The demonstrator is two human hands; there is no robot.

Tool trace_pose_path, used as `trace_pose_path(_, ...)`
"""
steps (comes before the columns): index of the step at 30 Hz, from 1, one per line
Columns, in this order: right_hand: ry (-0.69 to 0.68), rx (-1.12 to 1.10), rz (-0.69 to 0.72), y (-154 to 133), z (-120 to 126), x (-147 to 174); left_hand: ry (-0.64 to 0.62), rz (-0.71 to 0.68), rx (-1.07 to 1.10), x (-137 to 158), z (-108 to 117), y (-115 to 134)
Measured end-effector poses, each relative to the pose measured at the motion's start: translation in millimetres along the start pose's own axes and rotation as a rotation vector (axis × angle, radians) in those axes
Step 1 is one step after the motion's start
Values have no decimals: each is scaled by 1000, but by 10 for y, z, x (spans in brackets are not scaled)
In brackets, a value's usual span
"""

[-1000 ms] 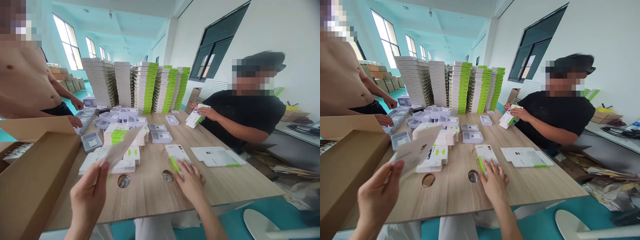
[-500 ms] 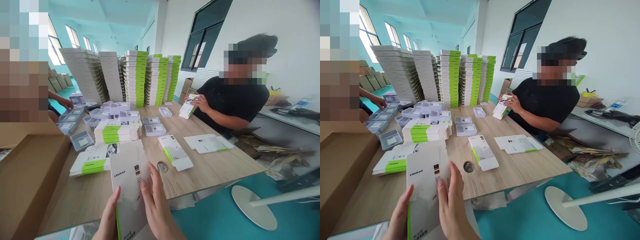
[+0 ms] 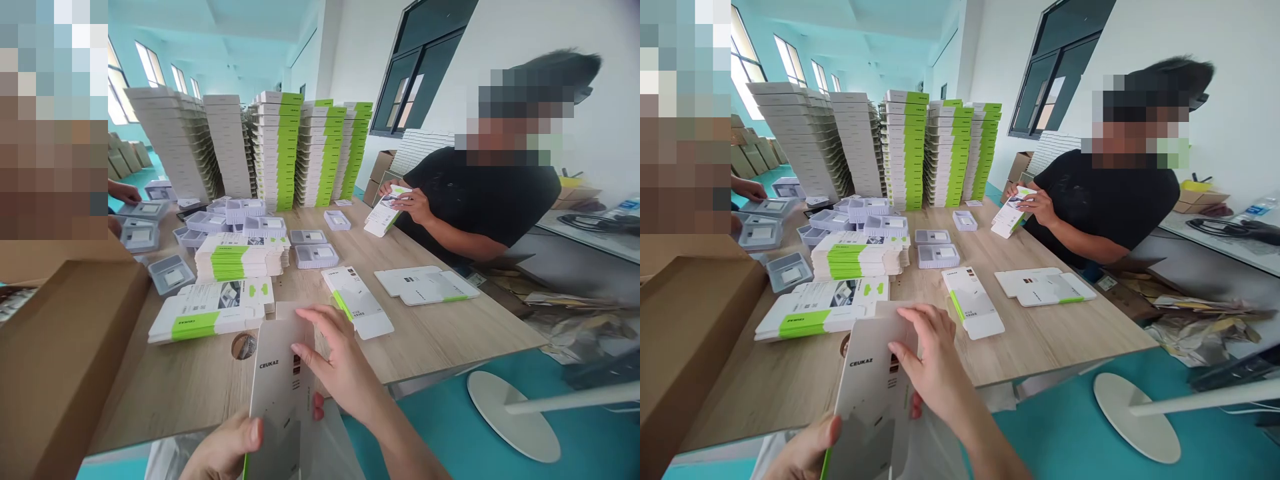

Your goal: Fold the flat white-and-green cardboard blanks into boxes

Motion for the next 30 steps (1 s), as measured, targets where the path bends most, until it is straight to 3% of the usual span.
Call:
trace_pose_path(3, -84, -11, -16, 6, -17, -35, -72, -10, -31, -25, -94, 43)
trace_pose_path(8, -94, -80, -23, -27, 52, -90, -42, 3, -43, -20, -14, 8)
trace_pose_path(11, -169, -128, -16, -53, 45, -110, -50, 12, -43, -27, -9, -7)
trace_pose_path(18, -342, -161, 65, -96, 38, -173, -193, -68, -20, -77, -163, 72)
trace_pose_path(23, -387, -310, 94, -112, 76, -279, -43, -46, -17, -89, -10, 56)
trace_pose_path(26, -272, -359, 90, -63, 105, -303, 86, -74, -50, -79, -6, 153)
trace_pose_path(30, 53, -467, -39, 139, 108, -164, 322, -160, -42, -25, 14, 322)
Point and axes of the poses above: each hand's wrist, its own x-axis away from the middle knuckle, its own z-axis out of the back of the hand, y = z × x, the point moved 9 cm from there along -x, towards the middle knuckle, and after that the axes turned 8 degrees about x, right-handed, at the moved point
